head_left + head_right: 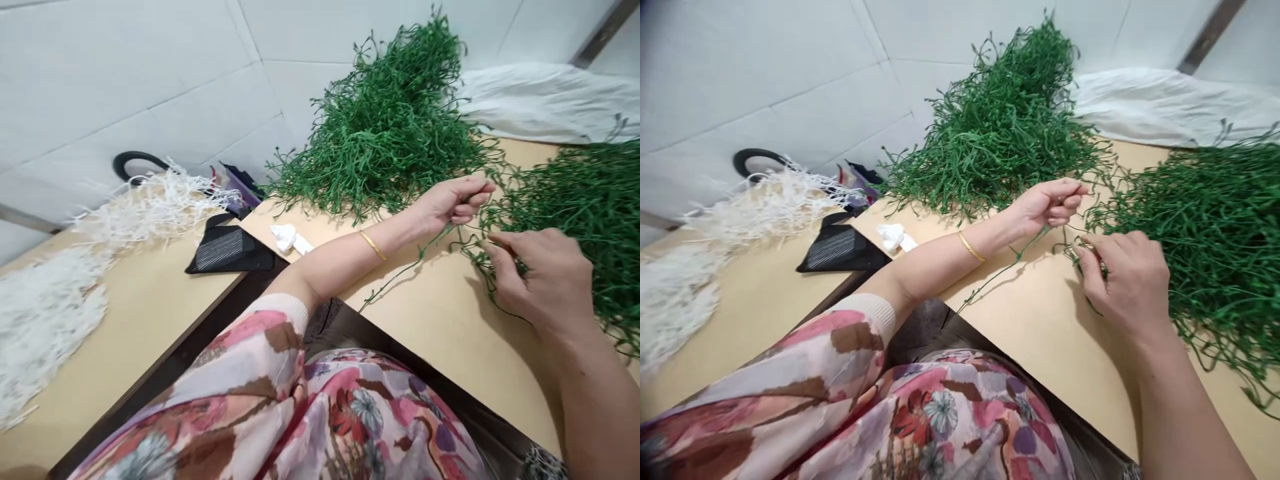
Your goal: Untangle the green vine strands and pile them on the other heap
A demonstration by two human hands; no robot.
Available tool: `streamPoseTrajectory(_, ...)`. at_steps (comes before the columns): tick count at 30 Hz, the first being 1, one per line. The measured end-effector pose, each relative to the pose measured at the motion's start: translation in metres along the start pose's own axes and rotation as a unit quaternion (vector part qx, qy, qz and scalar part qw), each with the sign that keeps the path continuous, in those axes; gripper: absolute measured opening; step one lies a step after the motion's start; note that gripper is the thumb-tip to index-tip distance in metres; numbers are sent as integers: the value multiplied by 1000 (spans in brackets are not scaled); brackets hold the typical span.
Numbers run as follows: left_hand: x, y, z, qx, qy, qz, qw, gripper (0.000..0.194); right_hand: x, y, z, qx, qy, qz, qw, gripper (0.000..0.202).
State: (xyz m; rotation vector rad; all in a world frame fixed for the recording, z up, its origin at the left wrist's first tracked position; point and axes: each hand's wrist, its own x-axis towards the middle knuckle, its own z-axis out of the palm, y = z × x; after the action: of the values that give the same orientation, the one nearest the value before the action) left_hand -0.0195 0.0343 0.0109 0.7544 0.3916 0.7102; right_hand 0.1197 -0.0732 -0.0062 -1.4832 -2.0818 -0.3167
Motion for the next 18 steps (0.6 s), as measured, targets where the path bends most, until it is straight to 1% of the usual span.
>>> streamPoseTrajectory(3,-2,-1,10,7,-10,47,999,20,-2,-15,2,140,-58,24,988,23)
streamPoseTrajectory(5,-6,0,22,16,-15,65,998,20,-3,-22,2,178,-97,25,979,26)
streamPoseTrajectory(7,-10,4,39,27,-25,75,996,21,-2,-25,1,221,-133,36,965,33)
streamPoseTrajectory(8,-11,6,49,30,-35,84,995,24,-2,-25,0,258,-155,47,953,37)
streamPoseTrajectory(9,-13,9,59,33,-51,85,995,30,-1,-25,-1,303,-177,56,935,41)
streamPoseTrajectory(10,-14,12,69,33,-54,74,995,40,-1,-24,-2,354,-198,62,912,44)
streamPoseTrajectory(11,-15,14,79,29,-45,61,997,52,-1,-24,-3,404,-213,63,887,45)
streamPoseTrajectory(12,-15,15,88,29,-32,54,998,59,-1,-23,-3,445,-221,61,866,45)
streamPoseTrajectory(13,-15,16,96,48,-11,57,997,58,-1,-23,-3,469,-221,58,853,44)
streamPoseTrajectory(14,-14,16,102,73,10,62,995,54,-1,-23,-3,472,-220,58,852,43)
streamPoseTrajectory(15,-13,16,107,101,28,72,992,46,-2,-23,-2,452,-219,60,863,42)
streamPoseTrajectory(16,-11,16,111,129,42,82,987,38,-2,-25,-1,410,-220,60,883,42)
streamPoseTrajectory(18,-7,16,117,164,53,106,979,26,-3,-30,3,276,-239,53,929,40)
